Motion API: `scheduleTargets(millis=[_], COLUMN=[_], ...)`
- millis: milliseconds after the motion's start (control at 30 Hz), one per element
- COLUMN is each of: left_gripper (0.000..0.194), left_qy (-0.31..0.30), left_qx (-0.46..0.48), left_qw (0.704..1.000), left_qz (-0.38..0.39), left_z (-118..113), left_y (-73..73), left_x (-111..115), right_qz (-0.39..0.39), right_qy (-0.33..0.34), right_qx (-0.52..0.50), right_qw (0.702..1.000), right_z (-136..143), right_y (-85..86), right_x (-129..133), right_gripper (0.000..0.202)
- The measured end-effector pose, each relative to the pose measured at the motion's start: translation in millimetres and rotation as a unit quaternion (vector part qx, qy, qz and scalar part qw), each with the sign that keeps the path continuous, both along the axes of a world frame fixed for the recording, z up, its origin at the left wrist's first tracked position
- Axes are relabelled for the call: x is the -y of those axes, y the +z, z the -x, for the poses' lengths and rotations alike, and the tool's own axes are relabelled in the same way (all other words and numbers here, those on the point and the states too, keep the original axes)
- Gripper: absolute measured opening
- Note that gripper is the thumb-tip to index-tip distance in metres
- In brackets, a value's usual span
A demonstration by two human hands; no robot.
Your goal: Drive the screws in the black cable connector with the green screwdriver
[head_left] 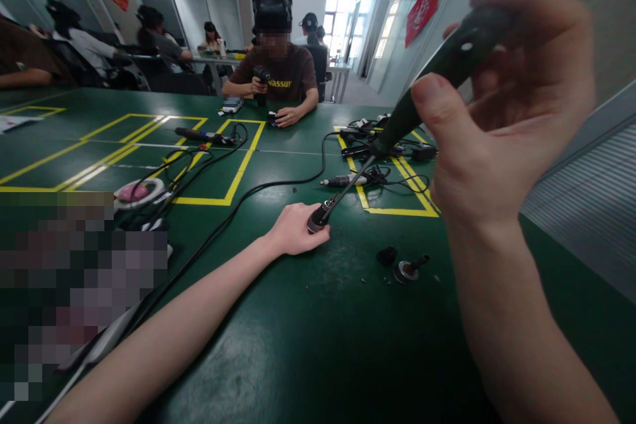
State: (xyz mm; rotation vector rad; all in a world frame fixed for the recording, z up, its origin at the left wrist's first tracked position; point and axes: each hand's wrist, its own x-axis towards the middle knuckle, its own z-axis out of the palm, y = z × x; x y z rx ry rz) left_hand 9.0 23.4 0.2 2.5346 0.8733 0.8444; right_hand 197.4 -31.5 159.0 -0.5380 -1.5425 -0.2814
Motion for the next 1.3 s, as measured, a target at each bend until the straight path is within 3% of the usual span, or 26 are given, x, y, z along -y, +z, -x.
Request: scheduleTargets(millis=[333, 567, 800, 1033, 1300], left_gripper=[0.032, 0.032, 0.031, 0.030, 0.030], left_qy=[0.000, 0.000, 0.004, 0.005, 0.008], left_qx=[-0.004, 0.000, -0.003, -0.012, -0.016], left_qw=[1.000, 1.000, 1.000, 1.000, 1.000], left_qz=[-0.001, 0.004, 0.002, 0.005, 0.002], left_z=[-0.6, 0.0, 0.2, -0.2, 0.1], left_y=[0.3, 1.3, 0.2, 1.7, 1.0], left_x=[0.1, 0.3, 0.2, 1.1, 0.9], right_qz=[-0.005, 0.025, -0.026, -0.013, 0.016], right_qy=[0.074, -0.020, 0.065, 0.007, 0.042], right_qx=[0.021, -0.004, 0.017, -0.024, 0.002], right_qw=[0.997, 0.999, 0.997, 1.000, 0.999], right_z=[-7.5, -2.5, -15.1, -2.3, -7.7], right_y=[2.7, 0.2, 3.1, -1.1, -0.3], right_x=[-5.0, 5.2, -12.8, -4.0, -7.4], right_gripper=[0.034, 0.038, 0.037, 0.038, 0.036])
